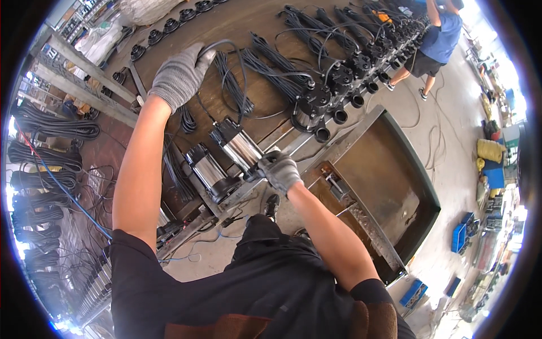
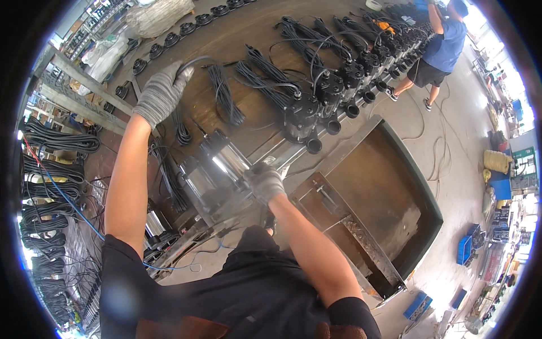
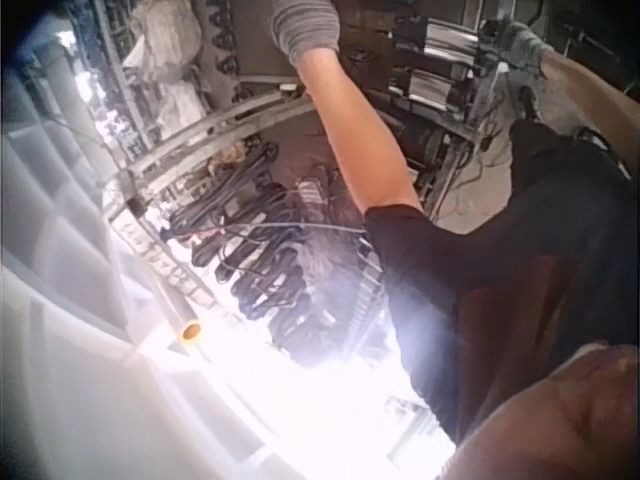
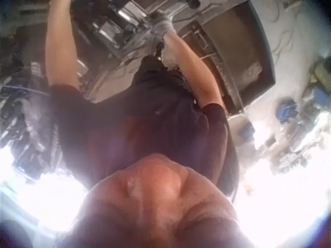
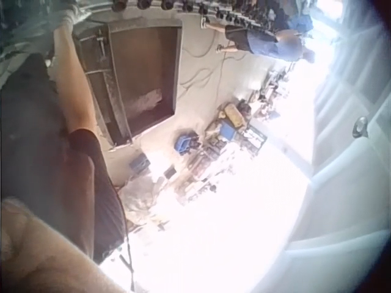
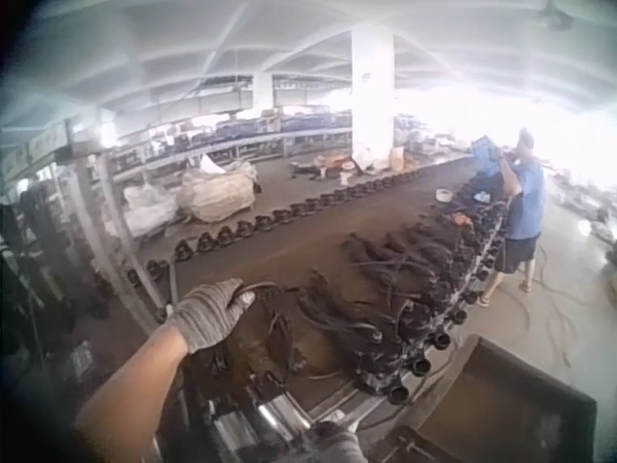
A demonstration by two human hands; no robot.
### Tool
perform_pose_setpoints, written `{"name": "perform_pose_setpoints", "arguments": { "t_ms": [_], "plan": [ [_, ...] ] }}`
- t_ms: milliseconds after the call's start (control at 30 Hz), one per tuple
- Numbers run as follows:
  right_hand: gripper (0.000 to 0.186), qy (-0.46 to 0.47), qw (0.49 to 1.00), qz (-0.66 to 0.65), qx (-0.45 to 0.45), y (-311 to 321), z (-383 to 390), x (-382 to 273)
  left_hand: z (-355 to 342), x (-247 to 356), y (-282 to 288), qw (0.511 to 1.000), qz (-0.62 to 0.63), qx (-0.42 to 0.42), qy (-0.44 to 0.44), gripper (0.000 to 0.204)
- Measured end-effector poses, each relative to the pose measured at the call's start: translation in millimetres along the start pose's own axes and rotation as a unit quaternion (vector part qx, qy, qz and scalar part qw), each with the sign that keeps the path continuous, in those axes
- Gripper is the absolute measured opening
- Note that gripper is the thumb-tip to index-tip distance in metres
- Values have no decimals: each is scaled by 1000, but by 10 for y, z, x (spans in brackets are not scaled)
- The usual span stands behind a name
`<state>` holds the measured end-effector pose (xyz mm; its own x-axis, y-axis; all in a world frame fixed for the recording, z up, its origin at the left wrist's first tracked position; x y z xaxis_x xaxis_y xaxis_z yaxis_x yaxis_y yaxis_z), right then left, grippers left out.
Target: The recorder tests a submersible pump by submerging it in a water tank to check for leaks or functionality.
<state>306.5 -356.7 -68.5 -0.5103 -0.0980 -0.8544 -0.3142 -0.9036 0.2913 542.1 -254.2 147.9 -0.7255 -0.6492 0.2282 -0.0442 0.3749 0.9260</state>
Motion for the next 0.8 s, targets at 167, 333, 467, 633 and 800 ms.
{"name": "perform_pose_setpoints", "arguments": {
  "t_ms": [167,333,467,633,800],
  "plan": [
    [34,-5,995,54,-79,-312,-310,6,232,-567,-665,993,64,-76,60,44],
    [36,62,990,42,-121,79,-45,295,474,-128,-991,982,46,168,-77,50],
    [30,-70,992,-52,-92,589,441,489,480,635,-1328,969,233,7,-86,29],
    [29,-144,972,-183,-7,993,1122,564,-18,1474,-2034,813,576,-66,45,41],
    [29,-147,959,-233,68,1189,1614,806,-112,1880,-2190,736,660,-61,138,45]
  ]
}}
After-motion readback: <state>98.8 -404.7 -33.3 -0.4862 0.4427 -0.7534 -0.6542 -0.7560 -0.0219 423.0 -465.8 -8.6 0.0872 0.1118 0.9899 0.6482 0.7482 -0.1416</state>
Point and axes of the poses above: each hand's wrist, its own z-axis away from the middle knuckle, its own y-axis out of the back of the hand, x = y × z, the point moved 1 cm from there along -z, towards the middle knuckle
